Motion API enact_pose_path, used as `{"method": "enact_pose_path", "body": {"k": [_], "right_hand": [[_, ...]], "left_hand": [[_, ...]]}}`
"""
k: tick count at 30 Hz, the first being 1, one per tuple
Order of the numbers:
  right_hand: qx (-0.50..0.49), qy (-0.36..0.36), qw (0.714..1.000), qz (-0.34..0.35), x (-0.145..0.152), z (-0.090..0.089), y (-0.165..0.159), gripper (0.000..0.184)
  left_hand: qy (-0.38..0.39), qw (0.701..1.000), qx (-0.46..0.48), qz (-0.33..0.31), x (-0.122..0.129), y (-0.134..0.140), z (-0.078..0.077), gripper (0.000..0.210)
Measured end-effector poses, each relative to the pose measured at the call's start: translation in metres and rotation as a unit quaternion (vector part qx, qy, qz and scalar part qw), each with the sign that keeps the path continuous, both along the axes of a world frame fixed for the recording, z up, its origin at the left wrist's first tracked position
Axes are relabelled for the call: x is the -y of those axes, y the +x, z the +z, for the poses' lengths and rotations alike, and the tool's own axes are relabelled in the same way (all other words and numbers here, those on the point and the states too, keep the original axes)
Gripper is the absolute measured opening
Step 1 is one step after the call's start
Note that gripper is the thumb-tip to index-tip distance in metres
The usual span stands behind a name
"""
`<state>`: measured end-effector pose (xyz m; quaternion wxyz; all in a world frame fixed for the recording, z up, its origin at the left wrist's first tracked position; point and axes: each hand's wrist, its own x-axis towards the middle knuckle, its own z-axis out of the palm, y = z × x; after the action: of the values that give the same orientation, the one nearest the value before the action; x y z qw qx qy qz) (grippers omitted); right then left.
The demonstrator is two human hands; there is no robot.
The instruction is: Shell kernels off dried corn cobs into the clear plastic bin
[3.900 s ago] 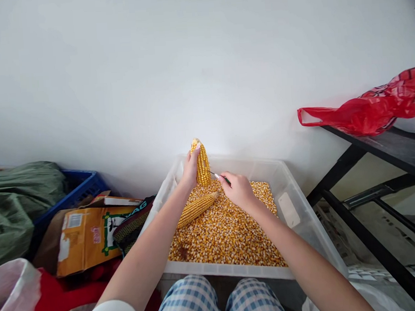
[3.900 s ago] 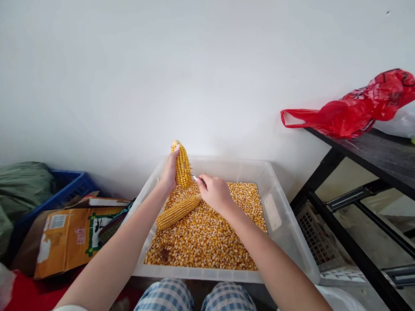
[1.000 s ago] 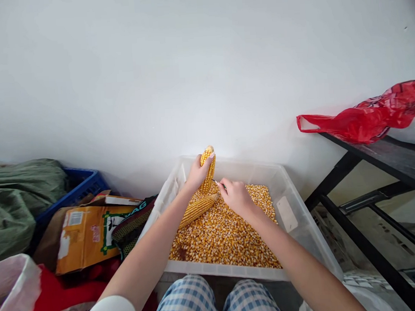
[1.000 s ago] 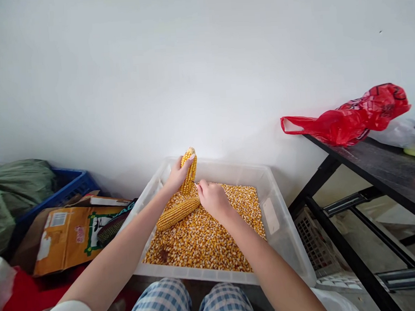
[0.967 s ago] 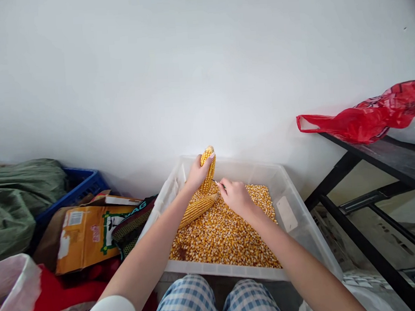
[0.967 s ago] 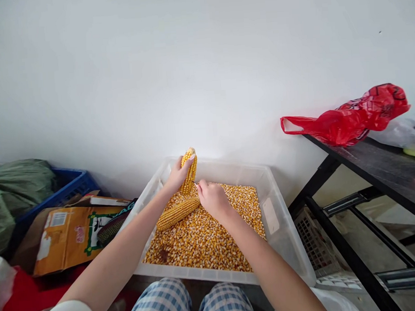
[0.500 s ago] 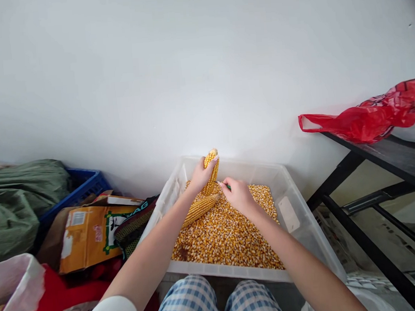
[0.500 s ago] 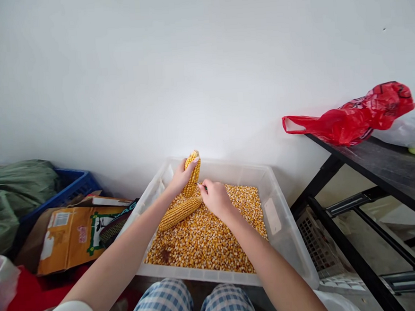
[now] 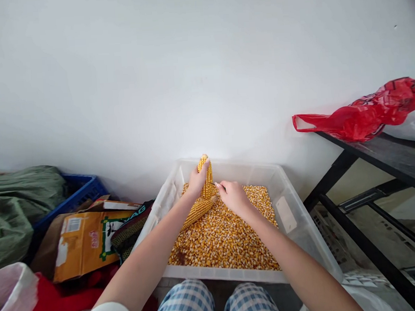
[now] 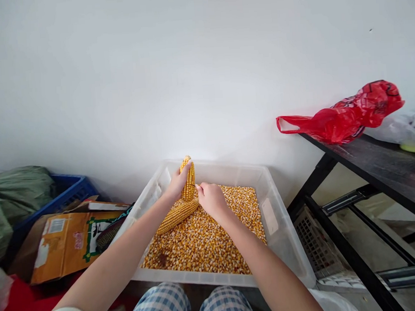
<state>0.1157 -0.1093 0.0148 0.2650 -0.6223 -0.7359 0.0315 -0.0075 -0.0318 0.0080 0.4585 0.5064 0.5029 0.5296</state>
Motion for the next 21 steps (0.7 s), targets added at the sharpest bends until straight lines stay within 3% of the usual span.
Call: {"method": "enact_pose_path", "body": {"k": [9, 14, 18, 21], "right_hand": [[-0.026, 0.026, 0.999, -0.02, 0.0, -0.01, -0.014, 0.034], [-0.092, 0.01, 0.996, -0.007, -0.001, -0.002, -0.005, 0.038], [-0.144, -0.053, 0.986, 0.065, -0.005, 0.006, 0.007, 0.041], [-0.228, -0.123, 0.961, 0.098, -0.006, 0.007, 0.009, 0.041]], "left_hand": [[-0.087, 0.982, 0.163, -0.023, -0.008, -0.001, -0.001, 0.053], [-0.047, 0.985, 0.153, -0.07, -0.013, -0.008, -0.001, 0.05], [-0.035, 0.988, 0.119, -0.089, -0.013, -0.012, 0.005, 0.051], [-0.071, 0.983, 0.092, -0.141, -0.011, -0.016, 0.011, 0.052]]}}
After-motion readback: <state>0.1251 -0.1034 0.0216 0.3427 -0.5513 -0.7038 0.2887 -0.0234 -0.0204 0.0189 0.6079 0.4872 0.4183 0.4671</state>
